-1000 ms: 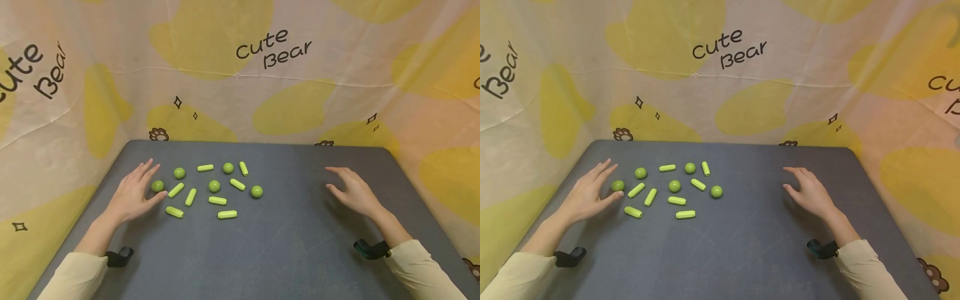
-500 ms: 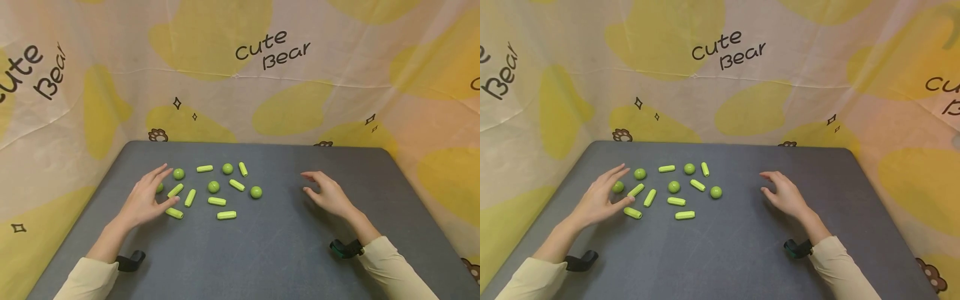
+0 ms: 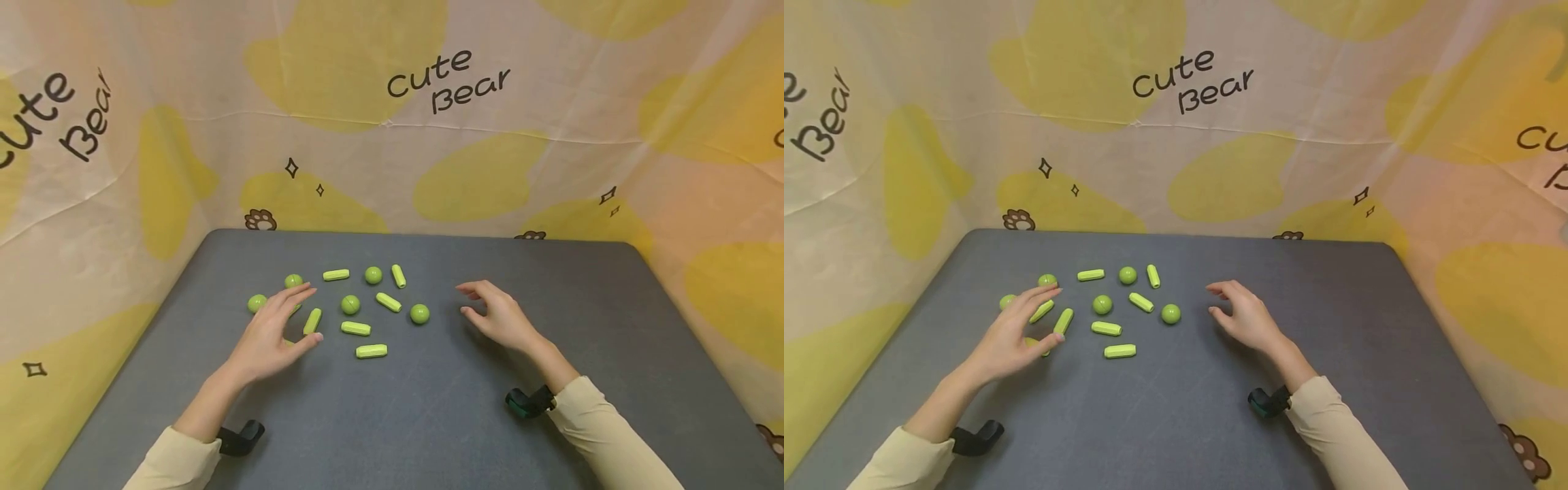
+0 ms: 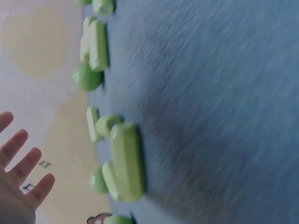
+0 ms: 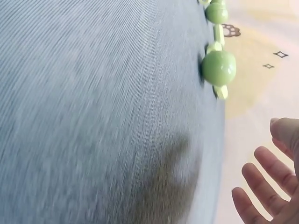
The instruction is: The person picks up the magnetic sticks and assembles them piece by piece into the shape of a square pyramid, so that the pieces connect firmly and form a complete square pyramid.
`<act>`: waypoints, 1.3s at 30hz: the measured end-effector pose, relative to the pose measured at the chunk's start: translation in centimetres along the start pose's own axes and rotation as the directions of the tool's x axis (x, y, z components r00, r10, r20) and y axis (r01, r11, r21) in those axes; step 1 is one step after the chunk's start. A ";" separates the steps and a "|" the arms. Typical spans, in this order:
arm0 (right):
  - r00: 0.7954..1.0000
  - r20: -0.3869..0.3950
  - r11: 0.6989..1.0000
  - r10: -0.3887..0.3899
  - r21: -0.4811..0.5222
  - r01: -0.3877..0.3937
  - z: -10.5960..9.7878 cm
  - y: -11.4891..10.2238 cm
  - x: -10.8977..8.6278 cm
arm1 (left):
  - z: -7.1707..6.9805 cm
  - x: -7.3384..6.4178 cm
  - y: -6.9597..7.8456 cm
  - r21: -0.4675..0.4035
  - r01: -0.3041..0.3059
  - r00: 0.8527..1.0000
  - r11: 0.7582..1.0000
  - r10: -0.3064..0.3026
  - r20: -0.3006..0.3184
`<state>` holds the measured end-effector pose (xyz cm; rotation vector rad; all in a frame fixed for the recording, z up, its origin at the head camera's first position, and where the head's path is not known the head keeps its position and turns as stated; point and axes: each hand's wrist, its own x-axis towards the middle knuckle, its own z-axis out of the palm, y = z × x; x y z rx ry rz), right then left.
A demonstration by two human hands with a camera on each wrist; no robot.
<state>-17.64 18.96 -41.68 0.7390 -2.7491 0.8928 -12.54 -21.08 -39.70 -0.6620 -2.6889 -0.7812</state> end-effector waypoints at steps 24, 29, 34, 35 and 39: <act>0.993 0.108 0.993 -0.046 0.111 0.034 4.1 -1.6 2.7 | 4.4 -0.6 2.9 -0.037 -0.120 0.988 0.992 0.123 0.092; 0.992 0.119 0.995 -0.044 0.091 0.033 4.6 -1.9 3.0 | 4.9 -0.4 3.5 -0.024 -0.095 0.987 0.995 0.098 0.127; 0.991 0.124 0.995 -0.056 0.088 0.045 5.0 -2.2 3.2 | 5.5 -0.2 3.9 0.012 -0.066 0.984 0.998 0.063 0.167; 0.990 0.126 0.995 -0.057 0.087 0.046 5.1 -2.2 3.2 | 5.7 -0.2 3.9 0.017 -0.065 0.983 0.998 0.061 0.175; 0.990 0.134 0.996 -0.051 0.086 0.040 5.3 -2.5 3.3 | 6.1 0.1 4.3 0.033 -0.067 0.977 0.997 0.059 0.203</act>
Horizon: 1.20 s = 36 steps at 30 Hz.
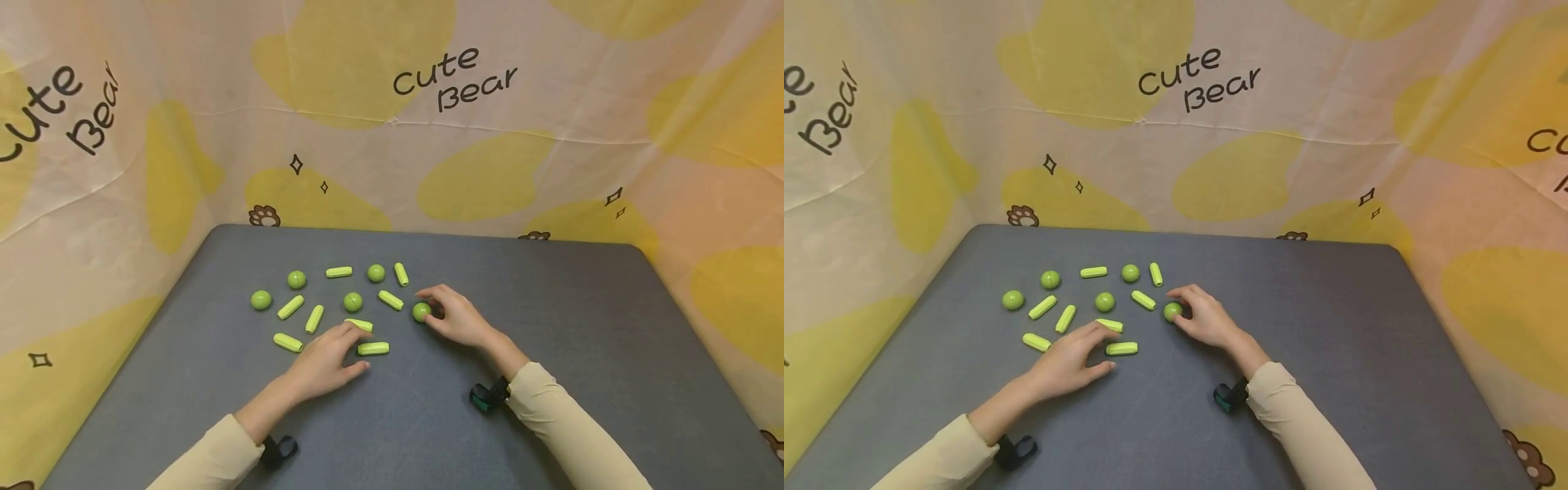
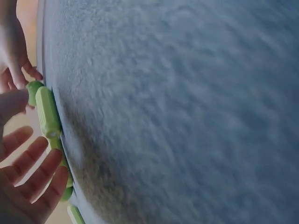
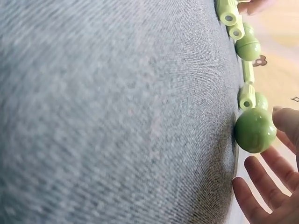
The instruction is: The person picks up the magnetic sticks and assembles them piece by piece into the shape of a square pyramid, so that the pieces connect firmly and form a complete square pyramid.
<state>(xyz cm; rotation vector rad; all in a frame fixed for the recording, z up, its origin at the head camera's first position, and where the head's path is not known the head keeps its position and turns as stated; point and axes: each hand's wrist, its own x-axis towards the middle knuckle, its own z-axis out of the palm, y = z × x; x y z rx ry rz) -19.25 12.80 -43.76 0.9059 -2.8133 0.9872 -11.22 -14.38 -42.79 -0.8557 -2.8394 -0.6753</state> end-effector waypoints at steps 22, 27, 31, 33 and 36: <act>1.000 0.016 1.000 -0.001 -0.017 0.002 0.5 0.1 0.1 | 1.0 1.5 0.0 0.145 -0.042 0.999 0.989 0.043 -0.004; 1.000 0.021 1.000 -0.010 -0.006 0.010 0.6 0.2 0.1 | 0.8 1.8 0.5 0.127 -0.044 0.999 0.991 0.043 0.006; 1.000 0.019 1.000 -0.007 -0.006 0.007 0.6 0.2 0.1 | 0.5 1.9 1.2 0.113 -0.055 0.998 0.992 0.055 0.005; 1.000 0.020 1.000 -0.008 -0.008 0.008 0.6 0.3 0.1 | 0.3 2.1 1.5 0.110 -0.063 0.998 0.992 0.063 0.001; 1.000 0.023 1.000 -0.012 -0.004 0.012 0.6 0.3 0.1 | 0.1 2.1 2.1 0.113 -0.069 0.998 0.991 0.069 -0.001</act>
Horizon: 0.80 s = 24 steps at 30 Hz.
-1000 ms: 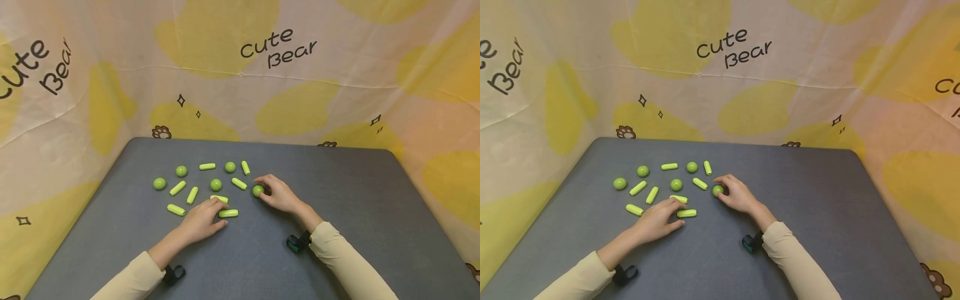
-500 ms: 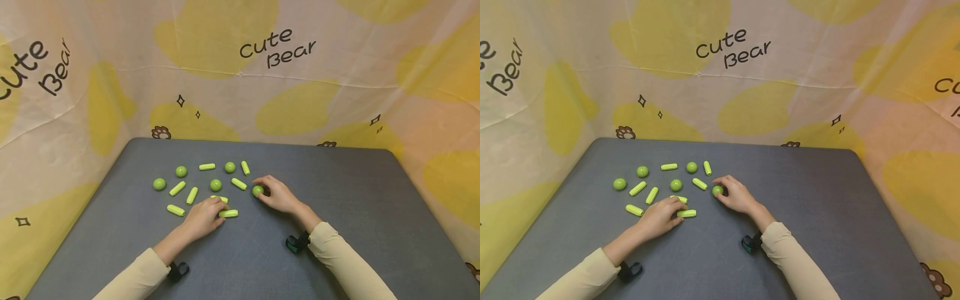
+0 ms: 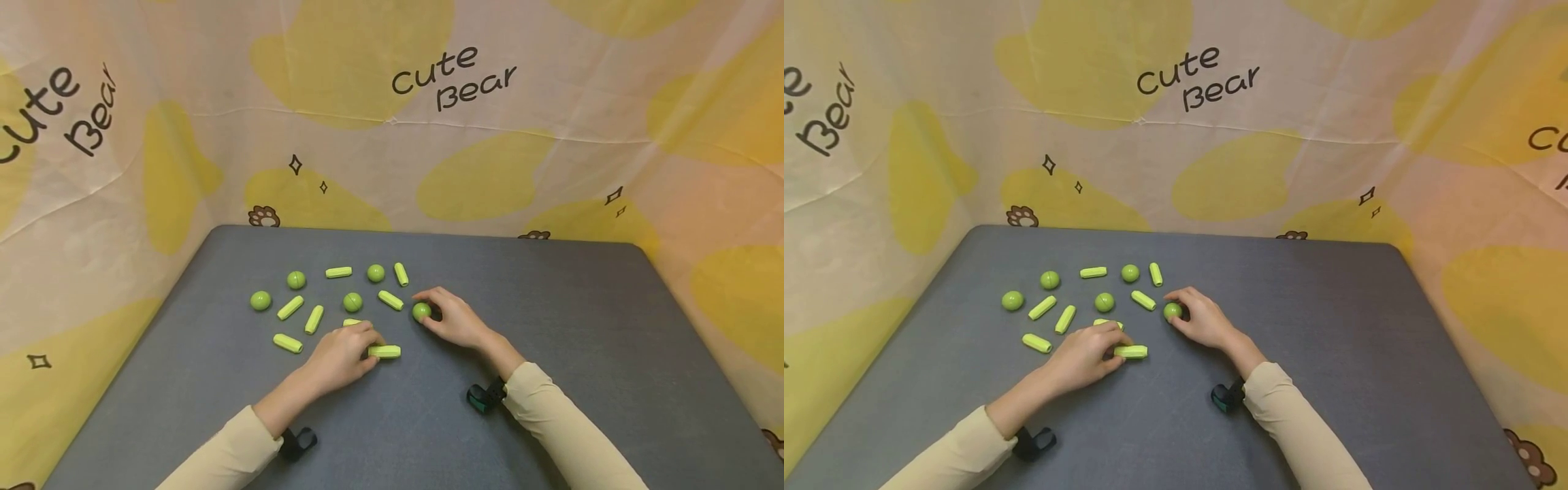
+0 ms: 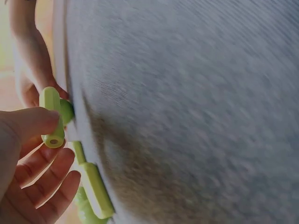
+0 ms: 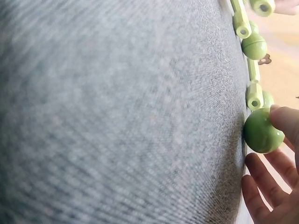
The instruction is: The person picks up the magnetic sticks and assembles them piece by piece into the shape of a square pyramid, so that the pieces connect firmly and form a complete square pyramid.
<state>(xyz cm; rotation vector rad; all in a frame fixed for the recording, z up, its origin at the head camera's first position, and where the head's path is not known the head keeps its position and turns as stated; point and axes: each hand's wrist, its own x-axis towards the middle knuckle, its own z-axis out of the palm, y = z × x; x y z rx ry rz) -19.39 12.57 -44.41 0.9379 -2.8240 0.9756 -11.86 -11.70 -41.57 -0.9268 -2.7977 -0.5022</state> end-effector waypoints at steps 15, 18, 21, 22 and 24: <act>0.999 0.000 0.999 -0.041 0.036 0.041 0.0 0.3 -0.2 | -0.9 0.8 2.3 -0.090 -0.070 0.997 0.993 0.067 -0.037; 0.999 0.000 0.998 -0.041 0.043 0.041 -0.1 0.3 -0.2 | -0.8 1.0 2.6 -0.112 -0.072 0.997 0.991 0.068 -0.038; 0.999 0.000 0.998 -0.038 0.045 0.038 -0.1 0.2 -0.3 | -0.7 1.1 2.8 -0.132 -0.069 0.997 0.989 0.065 -0.032; 0.999 -0.001 0.998 -0.036 0.045 0.036 -0.1 0.2 -0.3 | -0.7 1.2 2.9 -0.139 -0.067 0.998 0.988 0.064 -0.030; 0.999 -0.005 0.998 -0.033 0.045 0.033 -0.1 0.2 -0.3 | -0.6 1.2 3.0 -0.155 -0.065 0.998 0.986 0.061 -0.028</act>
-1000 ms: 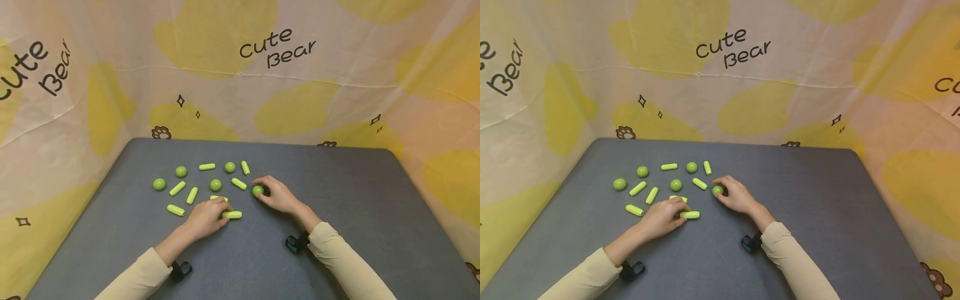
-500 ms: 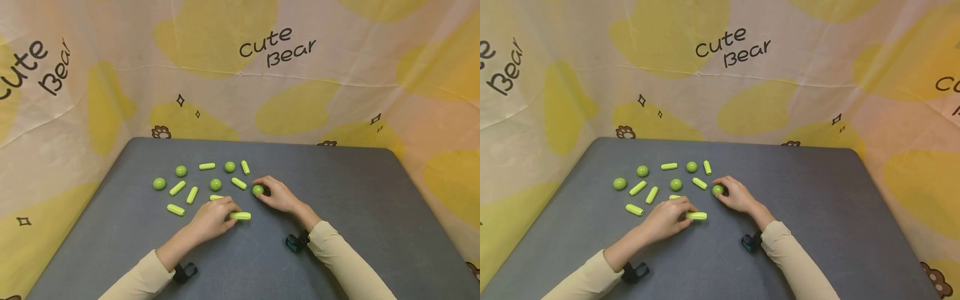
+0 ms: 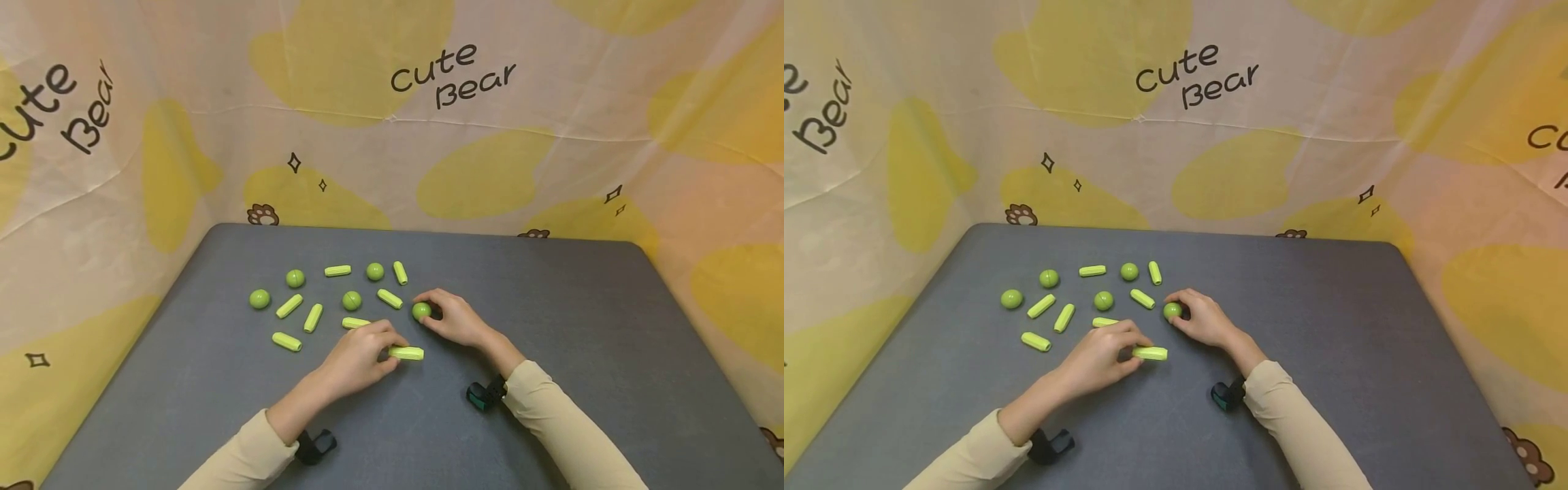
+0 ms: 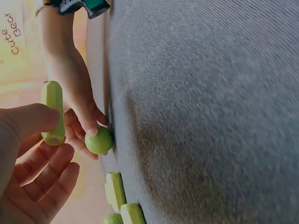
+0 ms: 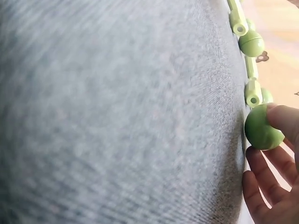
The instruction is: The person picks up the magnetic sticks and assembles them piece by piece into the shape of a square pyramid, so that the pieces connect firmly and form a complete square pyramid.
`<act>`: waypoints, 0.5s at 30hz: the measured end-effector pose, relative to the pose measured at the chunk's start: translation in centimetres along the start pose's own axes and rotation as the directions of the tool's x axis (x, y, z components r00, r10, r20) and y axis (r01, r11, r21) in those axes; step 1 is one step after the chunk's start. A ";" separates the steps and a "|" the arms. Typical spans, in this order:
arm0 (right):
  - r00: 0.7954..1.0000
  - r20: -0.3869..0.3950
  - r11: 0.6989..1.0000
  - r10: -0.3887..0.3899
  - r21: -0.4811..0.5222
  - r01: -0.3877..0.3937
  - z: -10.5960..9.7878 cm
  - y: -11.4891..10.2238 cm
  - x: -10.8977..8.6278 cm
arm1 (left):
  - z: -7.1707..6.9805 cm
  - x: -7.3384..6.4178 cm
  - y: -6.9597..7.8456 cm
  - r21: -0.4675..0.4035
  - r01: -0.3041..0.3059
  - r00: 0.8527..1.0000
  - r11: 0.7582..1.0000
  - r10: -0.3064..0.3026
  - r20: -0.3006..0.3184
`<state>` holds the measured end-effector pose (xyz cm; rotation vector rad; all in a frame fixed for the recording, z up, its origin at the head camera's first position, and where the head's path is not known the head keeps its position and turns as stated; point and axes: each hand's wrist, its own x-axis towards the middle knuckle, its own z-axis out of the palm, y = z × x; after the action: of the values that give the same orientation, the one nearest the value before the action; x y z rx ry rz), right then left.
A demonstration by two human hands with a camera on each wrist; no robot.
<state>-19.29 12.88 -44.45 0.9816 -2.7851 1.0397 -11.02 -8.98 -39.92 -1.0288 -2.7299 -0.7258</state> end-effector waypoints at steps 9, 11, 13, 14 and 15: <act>0.998 -0.030 0.998 0.058 0.025 -0.057 -0.5 0.0 -0.4 | 0.4 0.5 0.2 -0.041 -0.012 1.000 0.999 0.012 -0.009; 0.997 -0.038 0.998 0.064 0.030 -0.063 -0.7 -0.1 -0.7 | 0.5 0.5 0.2 -0.042 -0.013 1.000 0.999 0.013 -0.007; 0.996 -0.049 0.997 0.070 0.035 -0.068 -1.0 -0.1 -1.0 | 0.6 0.6 0.2 -0.045 -0.009 1.000 0.999 0.009 -0.005; 0.996 -0.054 0.997 0.072 0.037 -0.070 -1.2 -0.1 -1.2 | 0.7 0.7 0.2 -0.047 -0.006 1.000 0.999 0.006 -0.003; 0.996 -0.059 0.997 0.072 0.043 -0.070 -1.3 0.0 -1.4 | 0.7 0.8 0.1 -0.050 -0.003 1.000 0.999 0.003 -0.001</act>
<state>-18.41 14.41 -43.74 0.8456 -2.7796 1.1192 -11.47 -8.09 -40.30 -1.0422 -2.7216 -0.7979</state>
